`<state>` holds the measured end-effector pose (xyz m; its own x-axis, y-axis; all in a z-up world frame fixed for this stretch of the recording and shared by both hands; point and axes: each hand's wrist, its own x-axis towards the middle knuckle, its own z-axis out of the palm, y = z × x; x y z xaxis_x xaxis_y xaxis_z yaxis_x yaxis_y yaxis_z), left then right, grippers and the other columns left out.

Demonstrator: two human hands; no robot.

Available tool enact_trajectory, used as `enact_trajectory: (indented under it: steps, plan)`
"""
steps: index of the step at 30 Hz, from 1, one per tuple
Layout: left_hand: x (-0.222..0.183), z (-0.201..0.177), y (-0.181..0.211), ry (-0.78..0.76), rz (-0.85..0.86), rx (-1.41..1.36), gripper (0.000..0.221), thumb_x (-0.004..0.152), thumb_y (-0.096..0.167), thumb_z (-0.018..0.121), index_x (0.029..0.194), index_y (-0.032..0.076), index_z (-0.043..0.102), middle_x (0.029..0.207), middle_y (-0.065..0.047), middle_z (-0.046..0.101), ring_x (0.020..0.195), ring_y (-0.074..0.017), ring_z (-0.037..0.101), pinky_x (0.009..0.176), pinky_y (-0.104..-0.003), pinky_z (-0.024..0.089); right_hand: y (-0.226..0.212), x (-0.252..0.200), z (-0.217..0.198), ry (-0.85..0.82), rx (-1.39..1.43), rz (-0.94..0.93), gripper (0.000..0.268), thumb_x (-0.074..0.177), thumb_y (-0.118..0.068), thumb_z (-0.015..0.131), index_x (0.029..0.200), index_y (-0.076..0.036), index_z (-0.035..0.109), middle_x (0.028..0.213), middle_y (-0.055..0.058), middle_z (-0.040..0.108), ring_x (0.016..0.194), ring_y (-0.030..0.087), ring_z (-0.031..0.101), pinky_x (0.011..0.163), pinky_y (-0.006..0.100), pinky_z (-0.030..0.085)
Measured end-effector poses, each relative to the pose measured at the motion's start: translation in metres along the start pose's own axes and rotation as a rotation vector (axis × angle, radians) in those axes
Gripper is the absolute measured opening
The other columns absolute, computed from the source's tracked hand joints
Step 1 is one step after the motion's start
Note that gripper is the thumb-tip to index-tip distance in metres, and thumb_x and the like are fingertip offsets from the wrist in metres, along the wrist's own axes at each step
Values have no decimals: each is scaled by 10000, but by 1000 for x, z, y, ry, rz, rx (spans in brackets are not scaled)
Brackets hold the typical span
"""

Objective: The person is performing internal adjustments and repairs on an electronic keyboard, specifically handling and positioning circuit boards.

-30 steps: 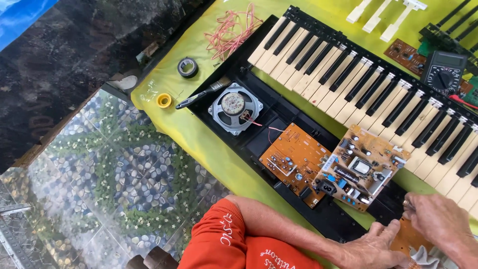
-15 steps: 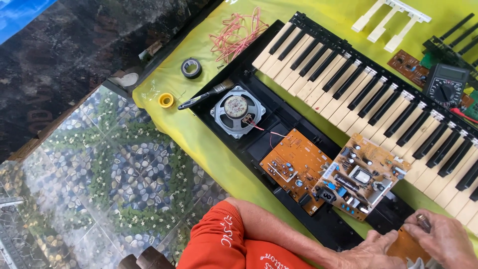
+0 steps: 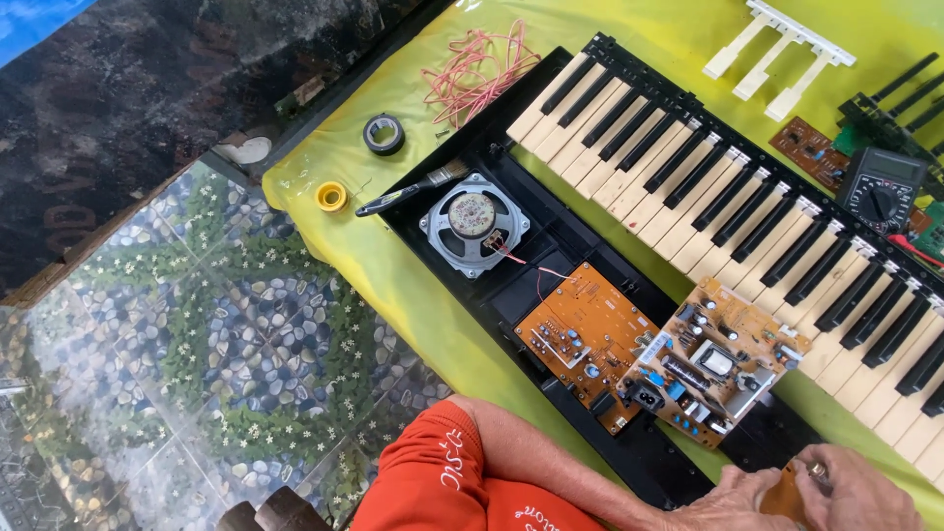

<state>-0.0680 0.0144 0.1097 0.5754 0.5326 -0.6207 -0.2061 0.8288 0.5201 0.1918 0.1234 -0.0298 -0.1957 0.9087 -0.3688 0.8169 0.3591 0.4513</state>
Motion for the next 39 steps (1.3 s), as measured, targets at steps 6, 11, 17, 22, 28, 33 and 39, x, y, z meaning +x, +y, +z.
enact_trajectory:
  steps: [6,11,17,22,28,33,39]
  plan:
    - [5,-3,-1,-22,-31,51,1223,534,559,393,1673,265,57,1578,-112,109,1466,-435,246,1131,-603,237,2,-4,-6,-5,142,-37,208,989,-525,513,1055,-532,711,1008,-239,754,964,-38,736,768,158,556]
    - [-15,1,12,26,-69,94,1123,614,447,366,1682,264,72,1594,-103,124,1507,-388,228,1155,-523,235,7,10,3,66,274,-13,232,939,-531,683,1110,-427,799,1104,-206,812,1045,15,767,895,150,579]
    - [3,-3,-3,30,-8,97,1100,619,494,373,1670,286,123,1550,-98,161,1449,-376,285,1131,-508,249,0,7,-13,-2,222,32,194,919,-547,702,1062,-452,792,1093,-253,818,1026,5,771,925,137,586]
    - [14,-5,-15,51,44,80,1098,589,516,391,1653,347,173,1534,-128,174,1370,-444,349,1092,-508,300,1,18,-13,-85,193,91,218,892,-583,739,1049,-448,807,962,-220,857,955,-6,777,867,106,587]
    - [23,-9,-20,10,19,49,1094,650,513,387,1681,260,121,1586,-87,136,1439,-342,305,1124,-435,282,5,18,-10,-72,494,76,175,842,-420,878,927,-267,873,789,-71,870,725,82,762,680,167,577]
    - [7,-8,-11,34,10,55,1039,676,476,376,1671,272,157,1515,-111,189,1404,-381,339,1080,-441,292,1,11,-10,21,615,103,171,930,-359,839,841,-226,900,738,-60,841,723,71,751,711,154,521]
    - [168,-9,-148,320,935,719,168,893,307,609,1045,277,675,1547,-294,417,1229,-528,469,1067,-616,450,13,5,-14,111,392,-143,201,872,-505,658,917,-378,808,973,-110,832,958,150,784,897,310,565]
